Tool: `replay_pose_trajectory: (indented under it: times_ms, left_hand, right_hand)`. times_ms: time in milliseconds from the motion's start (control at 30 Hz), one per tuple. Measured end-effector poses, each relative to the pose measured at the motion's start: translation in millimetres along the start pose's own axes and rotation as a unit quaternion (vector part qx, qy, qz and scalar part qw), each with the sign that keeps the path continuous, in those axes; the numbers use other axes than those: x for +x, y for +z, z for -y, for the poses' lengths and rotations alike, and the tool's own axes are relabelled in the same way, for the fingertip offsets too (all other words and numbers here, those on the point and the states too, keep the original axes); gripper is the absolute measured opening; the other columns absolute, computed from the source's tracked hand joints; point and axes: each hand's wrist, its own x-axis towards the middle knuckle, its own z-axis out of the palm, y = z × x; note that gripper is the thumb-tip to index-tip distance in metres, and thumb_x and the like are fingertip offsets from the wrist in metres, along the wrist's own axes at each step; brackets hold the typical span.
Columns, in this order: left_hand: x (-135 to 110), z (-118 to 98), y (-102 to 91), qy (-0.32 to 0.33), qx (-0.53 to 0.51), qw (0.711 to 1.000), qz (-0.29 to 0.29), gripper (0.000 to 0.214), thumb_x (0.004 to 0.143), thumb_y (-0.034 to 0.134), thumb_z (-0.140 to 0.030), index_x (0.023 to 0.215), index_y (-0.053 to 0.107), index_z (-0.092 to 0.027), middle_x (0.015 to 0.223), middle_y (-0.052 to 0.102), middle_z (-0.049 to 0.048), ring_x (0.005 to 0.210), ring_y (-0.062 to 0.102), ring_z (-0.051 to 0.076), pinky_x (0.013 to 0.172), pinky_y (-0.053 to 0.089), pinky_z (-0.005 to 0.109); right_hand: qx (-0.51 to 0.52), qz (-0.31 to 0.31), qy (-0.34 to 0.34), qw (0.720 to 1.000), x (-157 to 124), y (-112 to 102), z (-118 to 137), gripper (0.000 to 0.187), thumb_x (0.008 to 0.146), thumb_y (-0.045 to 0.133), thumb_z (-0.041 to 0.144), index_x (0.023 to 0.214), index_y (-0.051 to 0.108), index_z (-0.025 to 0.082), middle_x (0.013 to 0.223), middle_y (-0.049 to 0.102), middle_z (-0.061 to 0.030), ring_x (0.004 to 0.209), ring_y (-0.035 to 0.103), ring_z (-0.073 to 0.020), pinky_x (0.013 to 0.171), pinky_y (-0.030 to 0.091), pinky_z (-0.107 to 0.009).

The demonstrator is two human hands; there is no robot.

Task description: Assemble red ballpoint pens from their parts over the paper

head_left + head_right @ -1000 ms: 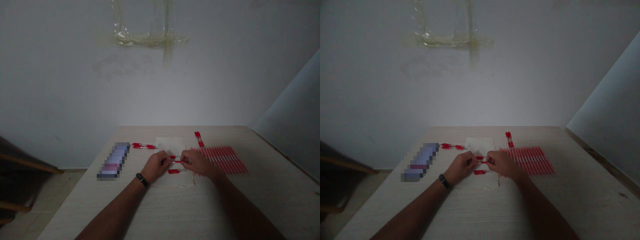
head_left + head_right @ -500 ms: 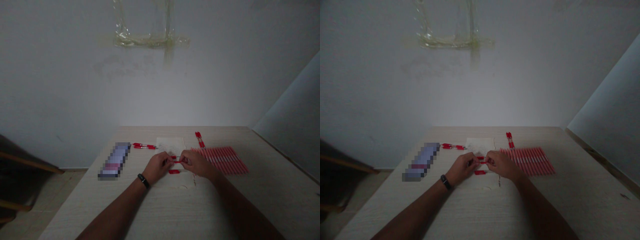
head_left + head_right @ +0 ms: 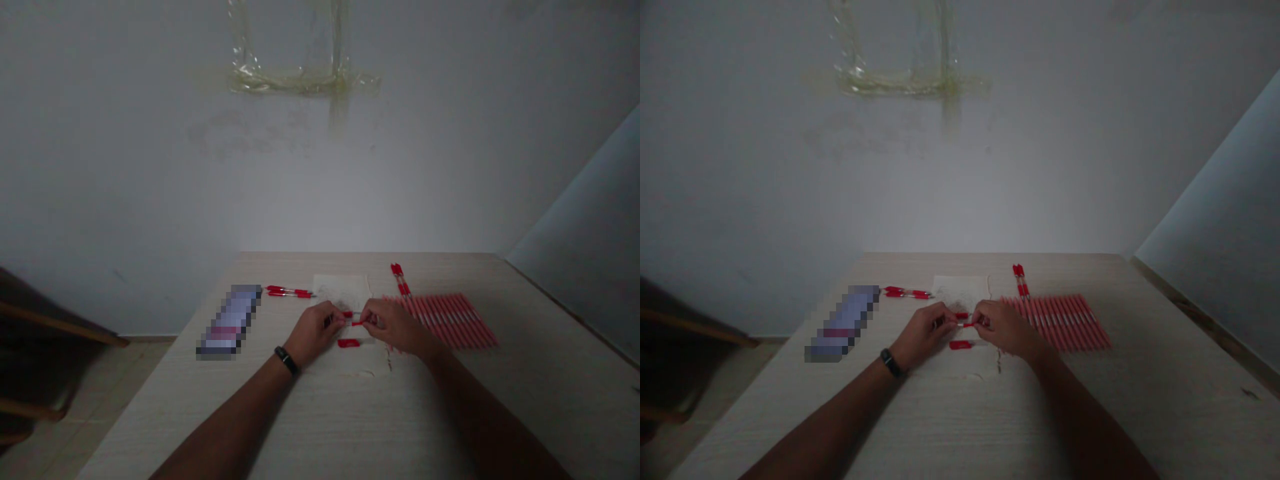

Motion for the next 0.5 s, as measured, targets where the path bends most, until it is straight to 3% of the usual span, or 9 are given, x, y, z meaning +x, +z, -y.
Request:
replay_pose_trajectory:
  times_ms: [500]
  left_hand:
    - [0.6, 1.7, 0.1, 0.008, -0.005, 1.000, 0.001, 0.012, 0.090, 0.060, -0.024, 0.085, 0.068, -0.017, 0.085, 0.068, 0.0047, 0.078, 0.059, 0.017, 0.070, 0.042, 0.027]
  right_hand:
    - [-0.009, -0.005, -0.014, 1.000, 0.1, -1.0, 0.1, 0.010, 0.085, 0.060, 0.013, 0.092, 0.065, 0.019, 0.080, 0.064, 0.0003, 0.071, 0.059, -0.0128, 0.065, 0.042, -0.022]
